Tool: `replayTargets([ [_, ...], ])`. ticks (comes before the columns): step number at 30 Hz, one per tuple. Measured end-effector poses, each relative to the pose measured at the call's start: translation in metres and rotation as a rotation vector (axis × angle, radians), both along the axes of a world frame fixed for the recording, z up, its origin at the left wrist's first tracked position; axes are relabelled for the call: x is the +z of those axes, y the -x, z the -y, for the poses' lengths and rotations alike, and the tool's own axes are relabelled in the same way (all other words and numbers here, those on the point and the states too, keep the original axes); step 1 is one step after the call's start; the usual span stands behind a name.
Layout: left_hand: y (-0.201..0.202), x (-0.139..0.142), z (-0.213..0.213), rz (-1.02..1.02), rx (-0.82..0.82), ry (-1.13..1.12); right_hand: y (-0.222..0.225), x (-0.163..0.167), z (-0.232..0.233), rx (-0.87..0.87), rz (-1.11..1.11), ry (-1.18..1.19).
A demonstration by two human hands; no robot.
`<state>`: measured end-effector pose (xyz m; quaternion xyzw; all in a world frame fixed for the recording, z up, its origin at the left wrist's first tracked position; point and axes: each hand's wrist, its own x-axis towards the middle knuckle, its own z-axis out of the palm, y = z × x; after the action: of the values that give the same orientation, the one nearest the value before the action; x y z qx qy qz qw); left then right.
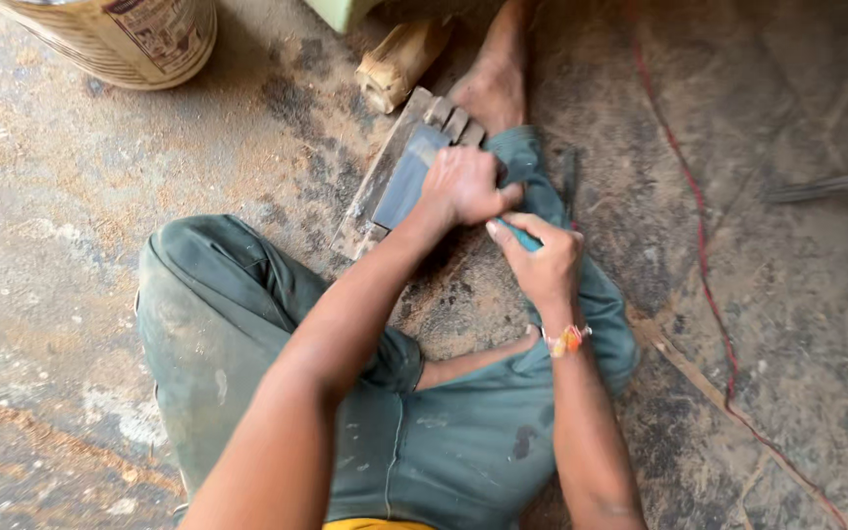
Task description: The person sits on the floor and sharpens a chisel and a gouge using a sharpening stone. They repeatedly rub the tools against the stone, occasionally dipping them into a bucket of water to wet the stone and the tool edges.
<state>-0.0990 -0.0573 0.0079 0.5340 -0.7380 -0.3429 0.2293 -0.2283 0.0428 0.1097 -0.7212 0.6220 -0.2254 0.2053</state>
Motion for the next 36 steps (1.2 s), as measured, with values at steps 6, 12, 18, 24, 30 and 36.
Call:
replayTargets([
  [6,-0.041,0.021,-0.088,-0.034,-0.026,-0.013,-0.040,0.010,-0.082,0.054,0.131,-0.042],
  [12,-0.018,-0.014,-0.043,-0.058,-0.007,0.111,-0.035,0.014,-0.046,-0.164,-0.015,-0.120],
  [18,-0.014,0.024,-0.015,-0.056,-0.052,0.090,-0.029,0.006,-0.032,-0.149,0.110,0.019],
  [24,-0.051,0.012,-0.104,0.140,-0.150,-0.136,-0.060,0.003,-0.110,-0.090,-0.079,-0.003],
  [30,0.002,0.000,0.012,-0.072,-0.003,0.165,-0.012,-0.007,-0.018,-0.142,0.110,0.006],
  [36,-0.033,0.013,-0.091,-0.023,-0.135,0.048,-0.047,0.009,-0.106,-0.101,0.134,-0.166],
])
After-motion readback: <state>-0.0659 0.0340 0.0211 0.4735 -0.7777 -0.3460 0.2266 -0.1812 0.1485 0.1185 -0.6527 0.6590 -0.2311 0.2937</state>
